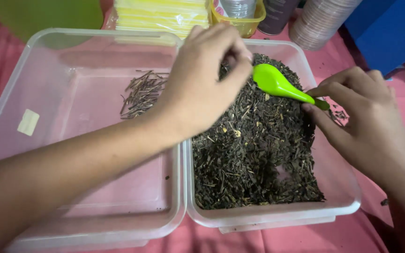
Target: Sorting dried tea leaves by manually removing stems and twigs into a separate container
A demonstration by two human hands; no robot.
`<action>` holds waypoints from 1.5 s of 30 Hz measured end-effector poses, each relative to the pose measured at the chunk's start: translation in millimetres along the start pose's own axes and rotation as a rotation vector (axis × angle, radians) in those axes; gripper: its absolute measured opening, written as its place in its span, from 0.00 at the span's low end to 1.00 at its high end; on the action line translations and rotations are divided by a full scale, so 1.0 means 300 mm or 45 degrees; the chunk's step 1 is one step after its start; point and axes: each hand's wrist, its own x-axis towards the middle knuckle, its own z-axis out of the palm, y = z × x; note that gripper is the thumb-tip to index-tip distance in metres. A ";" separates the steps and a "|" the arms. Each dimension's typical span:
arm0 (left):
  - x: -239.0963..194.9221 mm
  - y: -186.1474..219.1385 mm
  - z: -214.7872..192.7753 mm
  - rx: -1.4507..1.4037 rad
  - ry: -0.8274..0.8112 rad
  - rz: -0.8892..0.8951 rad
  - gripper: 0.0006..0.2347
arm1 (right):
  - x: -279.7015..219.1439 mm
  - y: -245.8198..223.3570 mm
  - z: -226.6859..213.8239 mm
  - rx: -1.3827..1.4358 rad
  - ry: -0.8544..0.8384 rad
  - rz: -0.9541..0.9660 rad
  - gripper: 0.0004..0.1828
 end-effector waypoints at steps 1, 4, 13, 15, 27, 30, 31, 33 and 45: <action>0.002 -0.007 0.001 -0.002 -0.001 0.005 0.04 | -0.006 -0.001 -0.003 -0.003 0.004 0.004 0.10; 0.007 -0.020 0.000 -0.112 0.084 -0.197 0.06 | -0.012 -0.004 -0.003 -0.037 -0.005 0.060 0.07; -0.003 -0.019 0.015 0.147 -0.133 -0.286 0.06 | -0.017 -0.042 -0.042 0.235 0.025 0.254 0.10; -0.008 -0.003 0.004 0.271 -0.229 -0.271 0.07 | -0.018 -0.049 -0.046 0.192 0.122 0.382 0.11; -0.010 0.062 -0.015 0.626 -0.546 0.228 0.09 | -0.002 -0.025 -0.027 0.150 0.035 0.225 0.14; -0.020 0.045 -0.001 0.707 -0.418 0.353 0.10 | -0.001 -0.038 -0.037 0.124 0.023 0.221 0.14; -0.022 0.045 0.000 0.706 -0.420 0.356 0.10 | -0.002 -0.036 -0.036 0.124 0.024 0.224 0.14; -0.024 0.043 0.001 0.694 -0.389 0.355 0.07 | -0.002 -0.033 -0.033 0.127 0.039 0.135 0.13; -0.002 0.007 0.012 0.167 -0.296 -0.089 0.05 | -0.011 -0.033 -0.005 -0.042 0.104 -0.029 0.12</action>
